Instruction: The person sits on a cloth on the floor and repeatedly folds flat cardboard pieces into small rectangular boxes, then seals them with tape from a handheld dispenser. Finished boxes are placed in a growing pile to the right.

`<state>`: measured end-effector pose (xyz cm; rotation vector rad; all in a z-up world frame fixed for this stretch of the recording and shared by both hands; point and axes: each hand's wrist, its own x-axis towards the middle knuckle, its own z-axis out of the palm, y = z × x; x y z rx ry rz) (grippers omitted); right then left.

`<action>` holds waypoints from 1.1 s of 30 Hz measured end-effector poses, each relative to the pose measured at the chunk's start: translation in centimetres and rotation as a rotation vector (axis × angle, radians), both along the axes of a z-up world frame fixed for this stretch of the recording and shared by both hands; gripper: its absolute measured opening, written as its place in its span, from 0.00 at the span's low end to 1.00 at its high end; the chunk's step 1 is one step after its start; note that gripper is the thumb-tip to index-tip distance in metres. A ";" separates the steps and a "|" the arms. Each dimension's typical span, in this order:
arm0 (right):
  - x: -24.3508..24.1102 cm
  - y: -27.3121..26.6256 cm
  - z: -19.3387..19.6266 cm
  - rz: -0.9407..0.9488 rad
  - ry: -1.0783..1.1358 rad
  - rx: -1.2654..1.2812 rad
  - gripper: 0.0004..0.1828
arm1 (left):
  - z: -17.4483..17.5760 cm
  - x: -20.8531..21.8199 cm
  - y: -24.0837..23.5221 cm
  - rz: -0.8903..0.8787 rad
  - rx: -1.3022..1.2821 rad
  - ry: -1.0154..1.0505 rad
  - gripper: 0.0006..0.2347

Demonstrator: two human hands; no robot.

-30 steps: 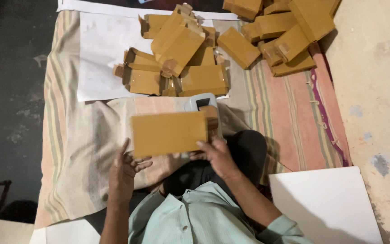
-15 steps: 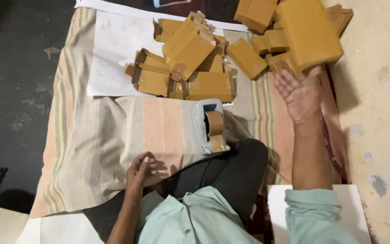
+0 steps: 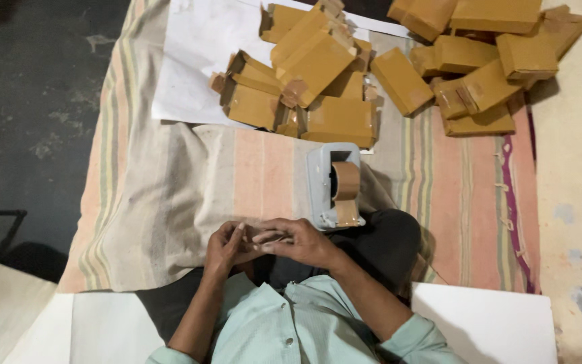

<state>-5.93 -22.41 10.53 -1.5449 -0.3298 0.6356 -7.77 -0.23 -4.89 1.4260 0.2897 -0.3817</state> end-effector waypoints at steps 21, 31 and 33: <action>26.1 -1.0 -12.7 -1.199 0.033 0.108 0.19 | 4.8 2.0 -1.3 -0.105 0.597 0.026 0.12; 32.6 -4.6 -15.6 -1.511 0.396 0.007 0.05 | 4.5 2.4 -1.3 -0.093 0.648 -0.021 0.13; 33.2 -5.0 -17.0 -1.493 0.203 0.019 0.05 | 4.5 2.4 -1.3 -0.104 0.648 -0.013 0.13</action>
